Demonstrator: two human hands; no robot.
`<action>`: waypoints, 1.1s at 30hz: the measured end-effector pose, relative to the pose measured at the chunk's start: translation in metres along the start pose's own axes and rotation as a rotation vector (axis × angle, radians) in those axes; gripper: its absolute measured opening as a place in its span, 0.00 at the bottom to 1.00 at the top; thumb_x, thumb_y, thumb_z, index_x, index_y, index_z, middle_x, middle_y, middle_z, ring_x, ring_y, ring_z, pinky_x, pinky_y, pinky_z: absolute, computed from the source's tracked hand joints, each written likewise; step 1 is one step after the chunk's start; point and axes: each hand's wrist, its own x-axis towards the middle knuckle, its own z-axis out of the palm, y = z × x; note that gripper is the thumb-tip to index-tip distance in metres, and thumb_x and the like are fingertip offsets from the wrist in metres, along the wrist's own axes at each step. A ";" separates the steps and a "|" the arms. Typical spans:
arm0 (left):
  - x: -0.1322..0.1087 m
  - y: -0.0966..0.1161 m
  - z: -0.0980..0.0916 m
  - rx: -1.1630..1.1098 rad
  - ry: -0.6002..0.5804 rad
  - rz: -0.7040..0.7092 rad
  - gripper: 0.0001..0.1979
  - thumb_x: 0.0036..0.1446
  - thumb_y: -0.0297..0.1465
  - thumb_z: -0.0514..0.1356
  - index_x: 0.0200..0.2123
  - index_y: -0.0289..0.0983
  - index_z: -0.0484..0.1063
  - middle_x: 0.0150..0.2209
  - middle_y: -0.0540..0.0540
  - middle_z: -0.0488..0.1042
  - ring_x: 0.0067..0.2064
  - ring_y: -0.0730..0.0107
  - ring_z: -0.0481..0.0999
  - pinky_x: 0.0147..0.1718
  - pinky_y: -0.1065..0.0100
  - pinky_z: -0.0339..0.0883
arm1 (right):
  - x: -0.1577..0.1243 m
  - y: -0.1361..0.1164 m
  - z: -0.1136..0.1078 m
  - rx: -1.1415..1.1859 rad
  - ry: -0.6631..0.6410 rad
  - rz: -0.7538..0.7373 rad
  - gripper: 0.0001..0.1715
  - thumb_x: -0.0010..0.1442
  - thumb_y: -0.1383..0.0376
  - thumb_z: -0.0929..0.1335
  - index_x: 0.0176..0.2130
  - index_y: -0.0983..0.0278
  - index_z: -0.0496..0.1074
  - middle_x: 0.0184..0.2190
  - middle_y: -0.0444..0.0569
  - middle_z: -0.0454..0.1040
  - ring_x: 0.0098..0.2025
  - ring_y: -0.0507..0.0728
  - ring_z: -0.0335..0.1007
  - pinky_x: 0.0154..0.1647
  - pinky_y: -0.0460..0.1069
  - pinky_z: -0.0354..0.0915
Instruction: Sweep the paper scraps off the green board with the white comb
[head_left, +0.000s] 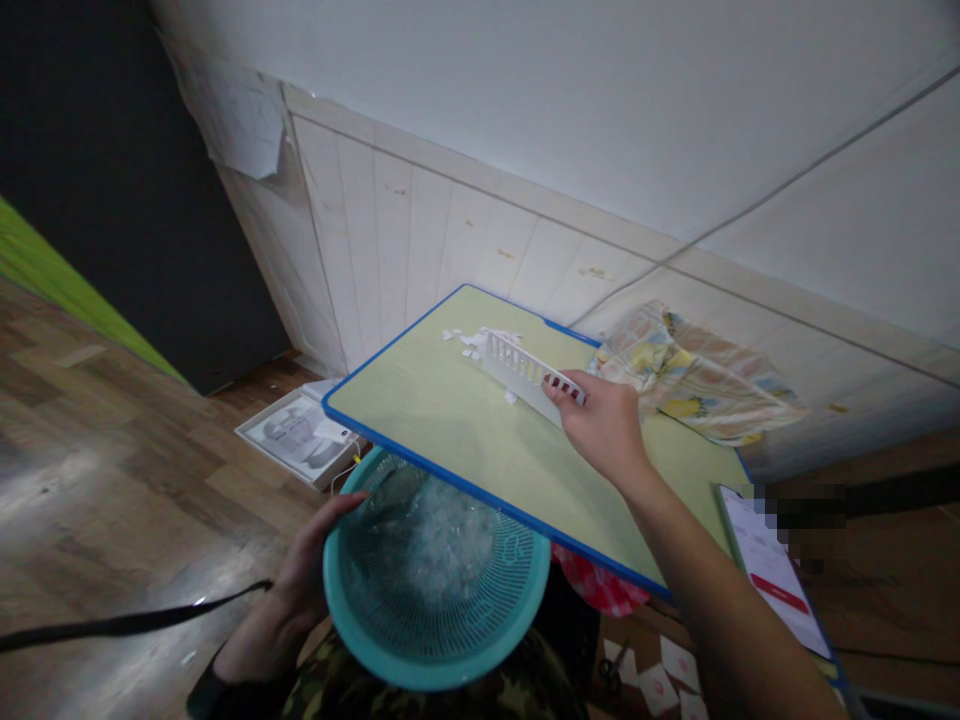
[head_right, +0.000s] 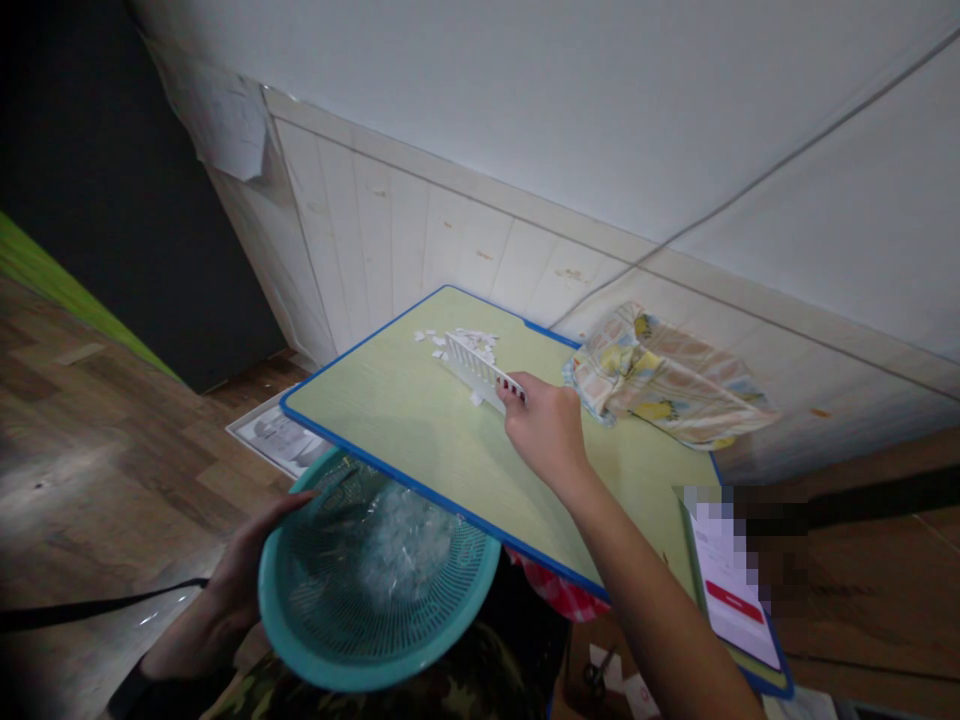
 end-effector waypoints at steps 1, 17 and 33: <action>0.000 0.001 0.000 0.003 0.004 0.001 0.15 0.61 0.24 0.57 0.25 0.32 0.81 0.21 0.38 0.83 0.21 0.56 0.83 0.25 0.61 0.80 | -0.002 -0.001 0.003 -0.012 -0.005 0.010 0.13 0.62 0.64 0.67 0.40 0.63 0.82 0.31 0.51 0.83 0.30 0.58 0.78 0.32 0.49 0.63; 0.002 0.001 -0.006 0.024 -0.007 0.006 0.14 0.61 0.25 0.58 0.26 0.35 0.81 0.22 0.40 0.84 0.24 0.55 0.84 0.29 0.60 0.81 | -0.025 -0.029 0.009 -0.032 0.015 0.053 0.15 0.62 0.64 0.65 0.38 0.65 0.81 0.28 0.52 0.82 0.27 0.58 0.76 0.29 0.49 0.60; -0.001 0.003 -0.004 0.004 -0.049 -0.033 0.09 0.59 0.25 0.59 0.33 0.32 0.81 0.25 0.37 0.85 0.26 0.53 0.85 0.30 0.59 0.81 | -0.012 -0.006 0.016 0.219 -0.110 -0.070 0.11 0.62 0.65 0.69 0.40 0.61 0.82 0.34 0.47 0.84 0.30 0.55 0.78 0.32 0.47 0.64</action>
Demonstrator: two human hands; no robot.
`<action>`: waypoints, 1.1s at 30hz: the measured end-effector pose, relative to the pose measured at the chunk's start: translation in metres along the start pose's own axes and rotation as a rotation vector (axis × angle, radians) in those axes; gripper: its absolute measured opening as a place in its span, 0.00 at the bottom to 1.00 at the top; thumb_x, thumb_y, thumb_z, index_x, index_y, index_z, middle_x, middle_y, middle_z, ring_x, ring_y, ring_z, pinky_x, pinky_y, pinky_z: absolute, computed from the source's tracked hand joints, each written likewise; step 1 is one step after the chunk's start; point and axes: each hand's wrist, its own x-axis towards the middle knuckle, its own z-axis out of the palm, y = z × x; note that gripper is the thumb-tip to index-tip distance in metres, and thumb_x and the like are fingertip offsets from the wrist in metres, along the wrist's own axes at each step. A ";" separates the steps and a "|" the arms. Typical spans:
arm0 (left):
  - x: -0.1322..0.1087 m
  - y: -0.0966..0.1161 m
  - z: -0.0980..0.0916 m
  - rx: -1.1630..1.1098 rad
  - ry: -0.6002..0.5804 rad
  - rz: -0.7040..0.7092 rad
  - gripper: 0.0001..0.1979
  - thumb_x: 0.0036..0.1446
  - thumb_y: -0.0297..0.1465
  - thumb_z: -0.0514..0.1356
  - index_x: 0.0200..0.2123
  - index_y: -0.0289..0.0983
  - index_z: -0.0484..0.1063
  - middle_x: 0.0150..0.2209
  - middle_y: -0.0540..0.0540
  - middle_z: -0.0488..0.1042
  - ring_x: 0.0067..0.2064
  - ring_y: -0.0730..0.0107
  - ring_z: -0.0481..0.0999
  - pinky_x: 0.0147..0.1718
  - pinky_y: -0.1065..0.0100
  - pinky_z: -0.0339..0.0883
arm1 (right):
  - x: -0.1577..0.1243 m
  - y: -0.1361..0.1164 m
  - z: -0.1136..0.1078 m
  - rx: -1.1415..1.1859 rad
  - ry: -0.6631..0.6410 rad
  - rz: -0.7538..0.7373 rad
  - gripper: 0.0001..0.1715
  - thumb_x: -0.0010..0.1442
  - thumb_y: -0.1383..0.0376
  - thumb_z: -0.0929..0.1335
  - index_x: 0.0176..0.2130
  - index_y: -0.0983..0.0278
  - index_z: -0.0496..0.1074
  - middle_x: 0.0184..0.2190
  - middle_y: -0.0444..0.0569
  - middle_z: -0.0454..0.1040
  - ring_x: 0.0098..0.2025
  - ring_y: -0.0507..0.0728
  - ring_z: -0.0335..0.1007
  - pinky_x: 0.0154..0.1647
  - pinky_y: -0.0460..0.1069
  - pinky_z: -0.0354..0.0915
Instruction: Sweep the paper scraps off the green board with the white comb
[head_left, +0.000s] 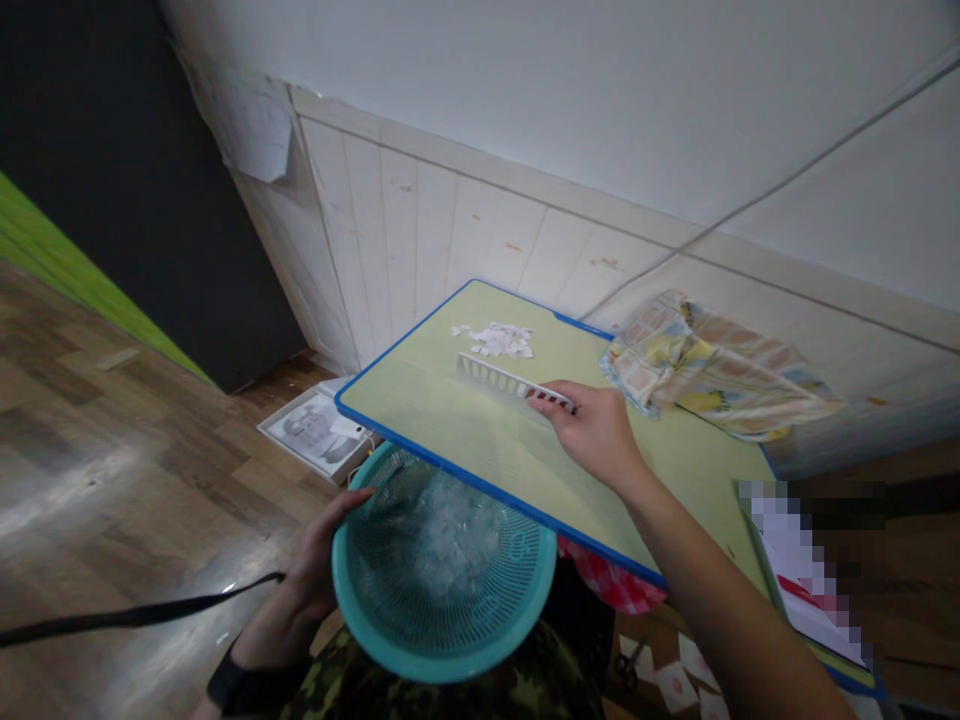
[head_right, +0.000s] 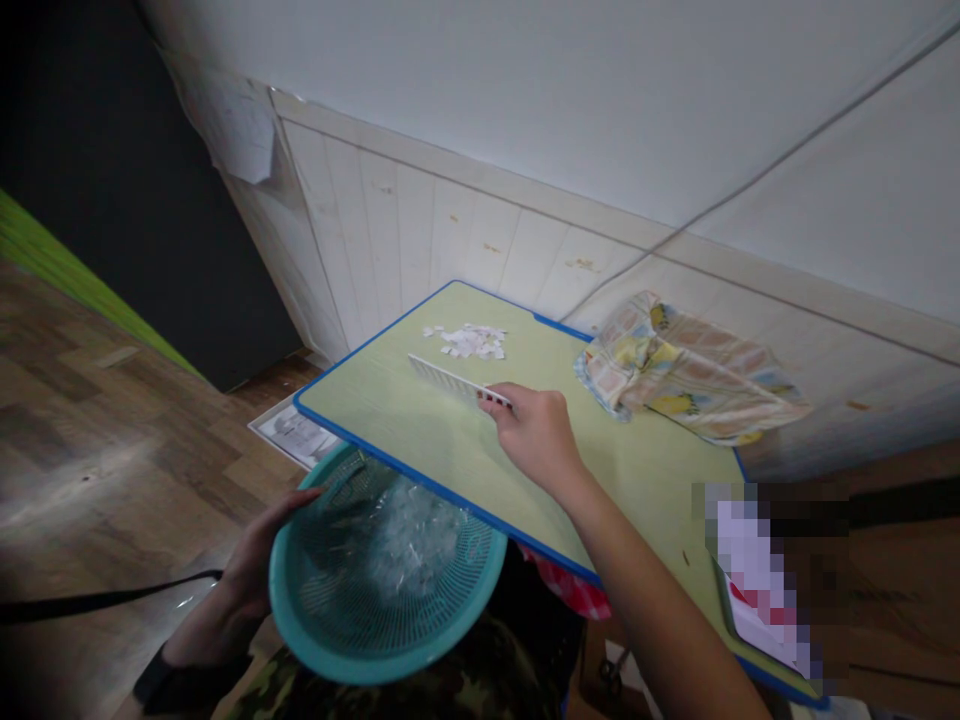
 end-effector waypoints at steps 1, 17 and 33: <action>0.000 0.000 -0.001 -0.005 0.005 -0.006 0.09 0.60 0.25 0.59 0.35 0.31 0.81 0.25 0.37 0.85 0.26 0.52 0.85 0.30 0.59 0.81 | -0.006 0.001 -0.005 0.011 -0.014 0.003 0.11 0.61 0.65 0.69 0.40 0.61 0.82 0.34 0.47 0.84 0.30 0.55 0.78 0.32 0.47 0.65; 0.005 -0.009 0.000 0.083 0.028 0.031 0.13 0.60 0.26 0.59 0.45 0.28 0.80 0.26 0.37 0.85 0.26 0.52 0.84 0.30 0.58 0.80 | 0.001 0.024 -0.004 -0.026 0.092 0.052 0.13 0.62 0.64 0.69 0.43 0.62 0.82 0.35 0.48 0.84 0.32 0.56 0.78 0.34 0.48 0.66; 0.003 -0.009 0.006 0.036 0.030 -0.028 0.09 0.60 0.25 0.59 0.32 0.35 0.81 0.21 0.42 0.83 0.21 0.58 0.82 0.23 0.64 0.78 | -0.048 0.011 -0.038 -0.064 0.179 0.040 0.11 0.62 0.63 0.69 0.41 0.60 0.83 0.36 0.47 0.84 0.32 0.57 0.81 0.33 0.48 0.71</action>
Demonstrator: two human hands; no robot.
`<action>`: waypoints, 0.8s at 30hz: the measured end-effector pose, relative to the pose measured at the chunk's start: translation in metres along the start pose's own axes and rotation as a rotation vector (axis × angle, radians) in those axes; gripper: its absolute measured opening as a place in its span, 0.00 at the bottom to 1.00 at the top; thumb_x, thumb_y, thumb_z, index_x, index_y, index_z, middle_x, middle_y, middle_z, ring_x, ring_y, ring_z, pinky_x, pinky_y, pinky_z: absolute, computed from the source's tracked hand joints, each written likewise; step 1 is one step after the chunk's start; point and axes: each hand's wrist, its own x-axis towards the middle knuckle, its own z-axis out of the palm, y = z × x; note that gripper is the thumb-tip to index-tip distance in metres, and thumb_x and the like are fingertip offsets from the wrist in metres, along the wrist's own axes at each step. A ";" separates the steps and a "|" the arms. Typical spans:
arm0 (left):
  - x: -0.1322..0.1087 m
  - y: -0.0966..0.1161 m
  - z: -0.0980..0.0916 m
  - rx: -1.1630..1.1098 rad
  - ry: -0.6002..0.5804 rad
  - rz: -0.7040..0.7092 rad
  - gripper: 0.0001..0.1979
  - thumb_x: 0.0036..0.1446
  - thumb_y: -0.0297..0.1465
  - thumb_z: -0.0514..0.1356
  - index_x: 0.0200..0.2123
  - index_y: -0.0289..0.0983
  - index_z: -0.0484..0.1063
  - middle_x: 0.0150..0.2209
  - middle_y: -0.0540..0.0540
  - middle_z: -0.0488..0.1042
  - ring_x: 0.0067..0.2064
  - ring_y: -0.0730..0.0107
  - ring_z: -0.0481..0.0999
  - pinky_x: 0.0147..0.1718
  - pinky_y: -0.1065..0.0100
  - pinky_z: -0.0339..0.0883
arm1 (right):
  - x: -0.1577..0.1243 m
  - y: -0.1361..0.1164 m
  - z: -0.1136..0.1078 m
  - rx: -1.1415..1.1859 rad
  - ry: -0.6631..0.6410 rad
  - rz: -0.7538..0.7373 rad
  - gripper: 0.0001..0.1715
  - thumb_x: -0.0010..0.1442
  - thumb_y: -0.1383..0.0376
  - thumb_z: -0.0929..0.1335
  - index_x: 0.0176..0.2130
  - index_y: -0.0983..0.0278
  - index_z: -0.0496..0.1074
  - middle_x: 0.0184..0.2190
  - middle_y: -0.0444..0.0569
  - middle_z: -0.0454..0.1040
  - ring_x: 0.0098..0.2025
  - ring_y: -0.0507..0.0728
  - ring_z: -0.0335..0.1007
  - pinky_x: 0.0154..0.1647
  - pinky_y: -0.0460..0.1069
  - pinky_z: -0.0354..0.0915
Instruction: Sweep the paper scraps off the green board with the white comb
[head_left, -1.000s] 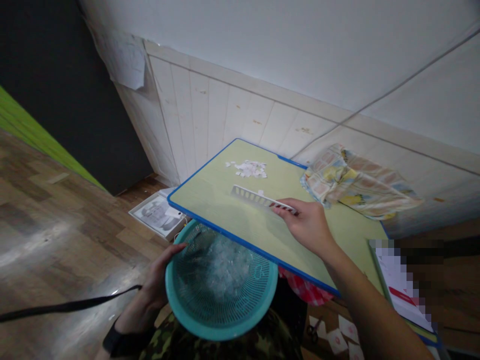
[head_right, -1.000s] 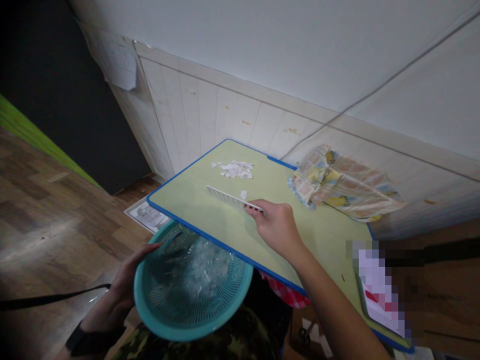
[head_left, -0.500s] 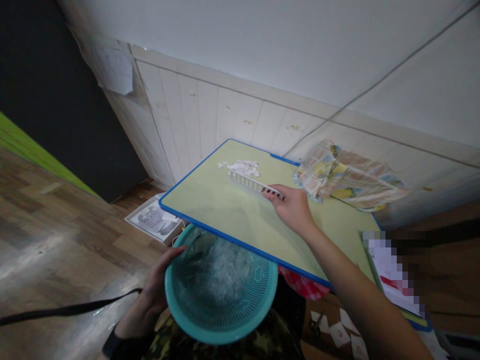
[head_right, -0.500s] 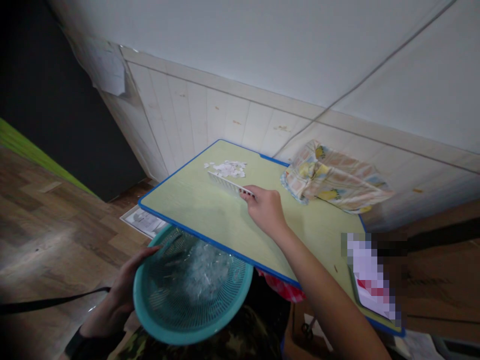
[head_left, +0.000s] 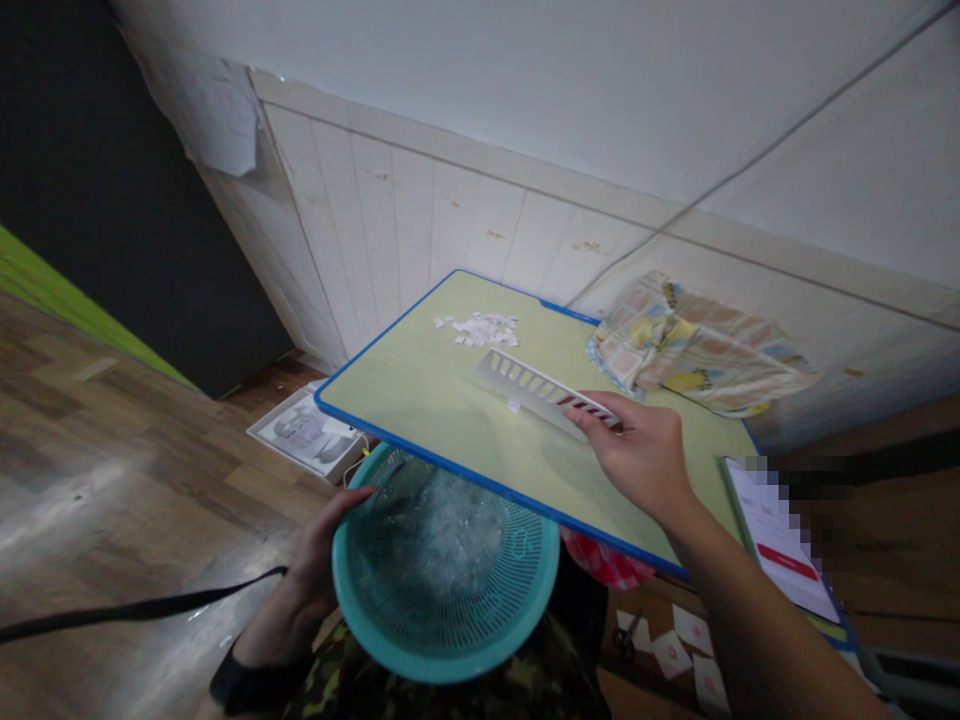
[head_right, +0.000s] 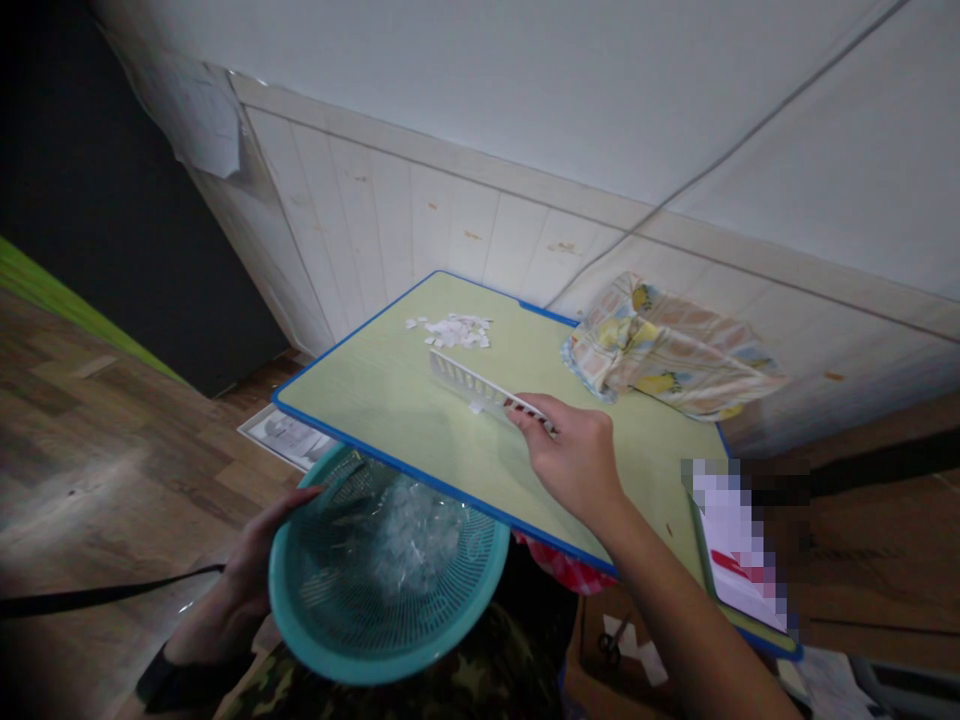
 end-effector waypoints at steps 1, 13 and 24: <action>0.000 0.000 0.000 0.007 -0.003 0.005 0.10 0.60 0.25 0.59 0.29 0.36 0.80 0.20 0.42 0.82 0.19 0.59 0.81 0.22 0.65 0.78 | -0.004 -0.001 -0.003 -0.019 0.004 0.008 0.11 0.61 0.62 0.69 0.40 0.60 0.83 0.35 0.47 0.84 0.30 0.57 0.80 0.32 0.48 0.70; -0.001 0.000 0.001 -0.032 -0.001 -0.012 0.15 0.60 0.24 0.58 0.48 0.30 0.80 0.23 0.40 0.84 0.22 0.54 0.83 0.26 0.61 0.80 | -0.030 0.018 -0.014 -0.203 0.046 0.149 0.14 0.62 0.58 0.69 0.40 0.61 0.82 0.30 0.49 0.84 0.27 0.59 0.79 0.27 0.50 0.67; 0.000 -0.001 -0.002 0.005 0.019 0.017 0.13 0.61 0.25 0.57 0.42 0.30 0.82 0.24 0.38 0.84 0.23 0.55 0.83 0.26 0.61 0.80 | -0.029 0.008 -0.020 -0.079 -0.083 -0.033 0.09 0.62 0.62 0.70 0.37 0.58 0.83 0.34 0.46 0.84 0.33 0.59 0.82 0.31 0.48 0.71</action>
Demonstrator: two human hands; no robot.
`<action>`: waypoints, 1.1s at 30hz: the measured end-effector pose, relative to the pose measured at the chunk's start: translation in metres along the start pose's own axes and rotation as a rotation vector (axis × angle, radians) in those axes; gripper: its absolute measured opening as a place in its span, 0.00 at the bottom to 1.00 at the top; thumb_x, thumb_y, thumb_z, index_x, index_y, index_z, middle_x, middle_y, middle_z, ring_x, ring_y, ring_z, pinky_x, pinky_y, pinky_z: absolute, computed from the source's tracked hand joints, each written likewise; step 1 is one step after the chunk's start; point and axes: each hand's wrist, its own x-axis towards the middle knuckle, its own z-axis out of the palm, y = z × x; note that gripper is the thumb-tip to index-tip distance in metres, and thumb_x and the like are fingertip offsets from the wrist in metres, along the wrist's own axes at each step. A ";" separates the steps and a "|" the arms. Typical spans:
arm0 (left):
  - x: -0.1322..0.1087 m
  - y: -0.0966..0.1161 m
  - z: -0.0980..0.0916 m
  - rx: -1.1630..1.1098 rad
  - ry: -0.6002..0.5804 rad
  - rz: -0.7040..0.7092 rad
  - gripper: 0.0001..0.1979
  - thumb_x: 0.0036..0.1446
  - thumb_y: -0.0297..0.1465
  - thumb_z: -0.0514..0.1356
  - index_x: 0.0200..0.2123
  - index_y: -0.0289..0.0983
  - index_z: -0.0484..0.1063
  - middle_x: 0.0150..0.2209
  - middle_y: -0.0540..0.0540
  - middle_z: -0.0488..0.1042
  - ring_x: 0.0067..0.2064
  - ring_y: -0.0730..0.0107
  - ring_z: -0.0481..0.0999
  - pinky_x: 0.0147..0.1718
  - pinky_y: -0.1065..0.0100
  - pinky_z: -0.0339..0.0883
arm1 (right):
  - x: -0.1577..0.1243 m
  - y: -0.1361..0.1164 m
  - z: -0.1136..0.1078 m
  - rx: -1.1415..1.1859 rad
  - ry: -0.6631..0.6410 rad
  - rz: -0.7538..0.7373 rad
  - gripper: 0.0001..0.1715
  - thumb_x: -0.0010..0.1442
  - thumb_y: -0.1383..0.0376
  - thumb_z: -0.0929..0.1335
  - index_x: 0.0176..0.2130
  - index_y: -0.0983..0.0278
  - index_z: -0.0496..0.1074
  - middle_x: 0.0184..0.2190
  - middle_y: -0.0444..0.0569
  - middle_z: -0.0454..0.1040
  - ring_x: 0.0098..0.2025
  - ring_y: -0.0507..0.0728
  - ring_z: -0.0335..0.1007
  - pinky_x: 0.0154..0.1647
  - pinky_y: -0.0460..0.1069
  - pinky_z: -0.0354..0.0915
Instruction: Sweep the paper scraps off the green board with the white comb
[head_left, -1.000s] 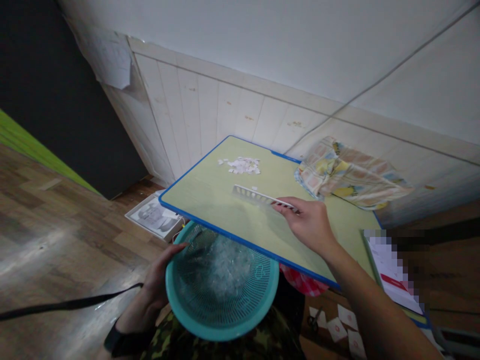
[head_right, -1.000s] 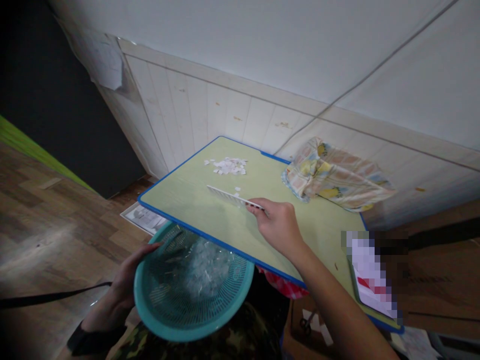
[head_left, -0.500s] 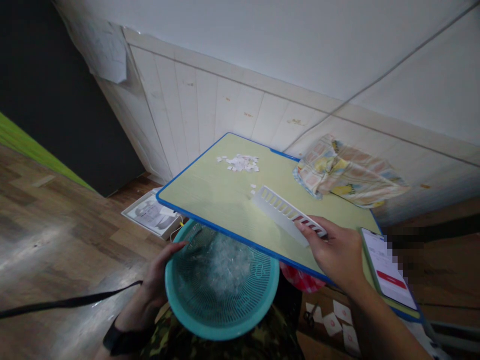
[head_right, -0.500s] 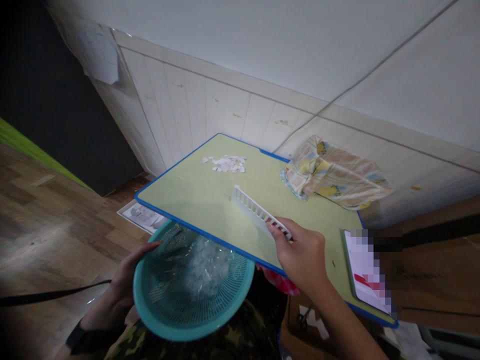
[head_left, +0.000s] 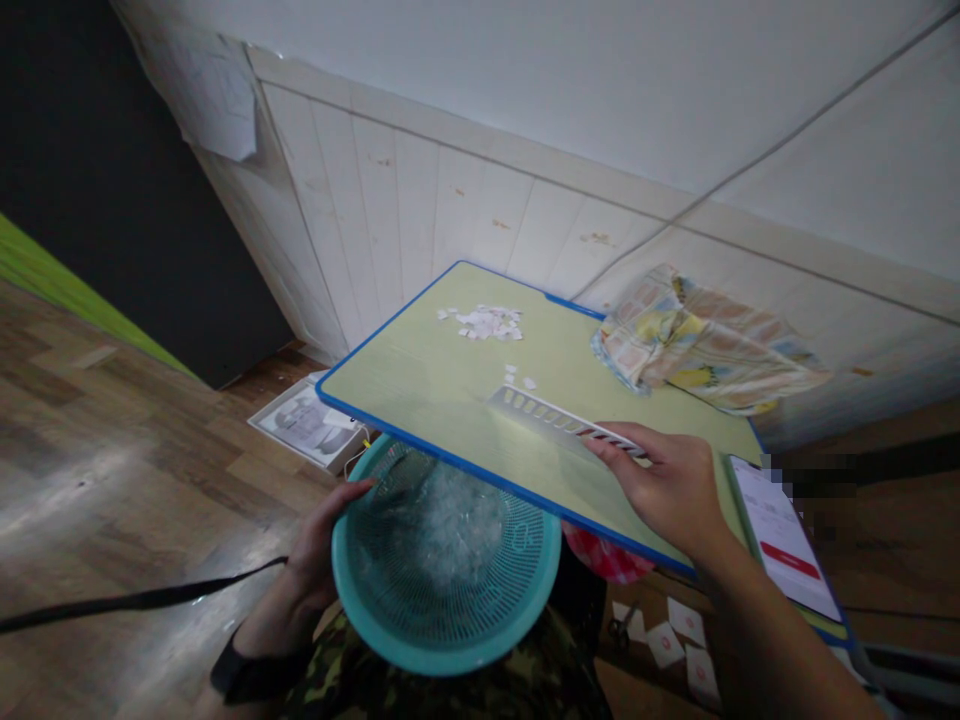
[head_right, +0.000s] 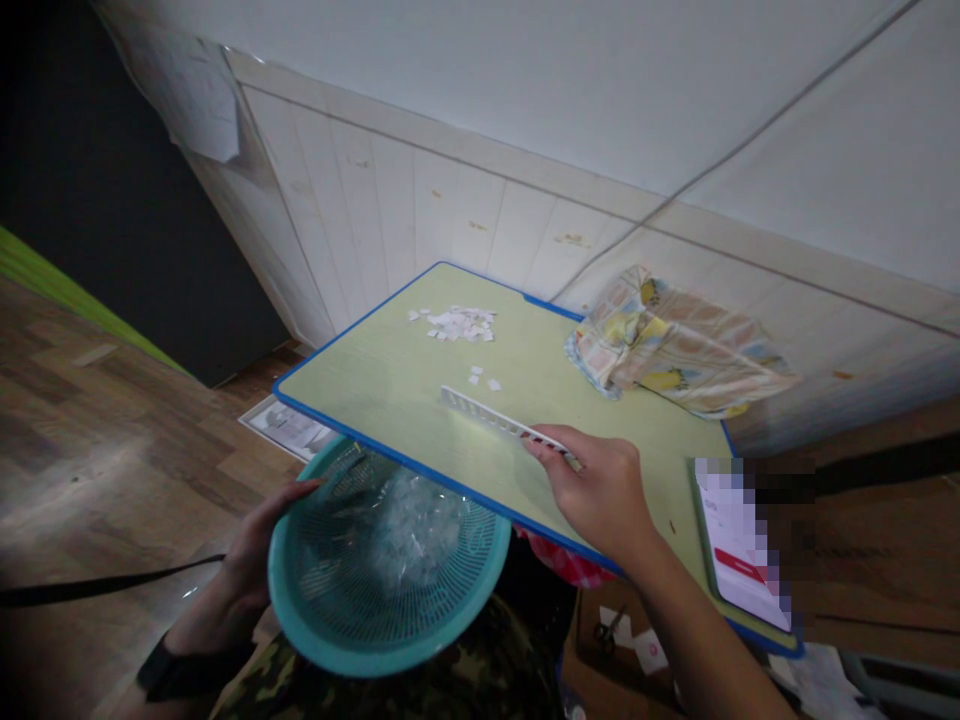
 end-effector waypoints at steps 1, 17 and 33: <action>0.000 0.000 0.001 -0.007 -0.002 -0.001 0.12 0.61 0.24 0.57 0.39 0.31 0.82 0.23 0.39 0.84 0.23 0.56 0.83 0.26 0.62 0.79 | -0.002 0.001 -0.003 -0.012 -0.017 -0.001 0.09 0.61 0.62 0.70 0.37 0.57 0.83 0.34 0.46 0.84 0.32 0.59 0.82 0.31 0.48 0.71; -0.001 0.001 0.004 -0.009 -0.048 -0.020 0.19 0.63 0.25 0.55 0.25 0.29 0.82 0.21 0.35 0.82 0.21 0.58 0.81 0.25 0.62 0.79 | 0.003 0.017 -0.024 -0.013 -0.015 -0.045 0.07 0.61 0.62 0.72 0.36 0.59 0.82 0.32 0.46 0.84 0.30 0.57 0.81 0.29 0.46 0.70; -0.007 0.002 0.012 -0.002 -0.010 -0.026 0.21 0.64 0.24 0.53 0.23 0.30 0.81 0.19 0.37 0.81 0.19 0.59 0.81 0.26 0.61 0.80 | 0.000 0.021 -0.017 0.031 -0.046 -0.054 0.06 0.61 0.65 0.72 0.36 0.61 0.82 0.33 0.45 0.84 0.30 0.55 0.81 0.32 0.45 0.70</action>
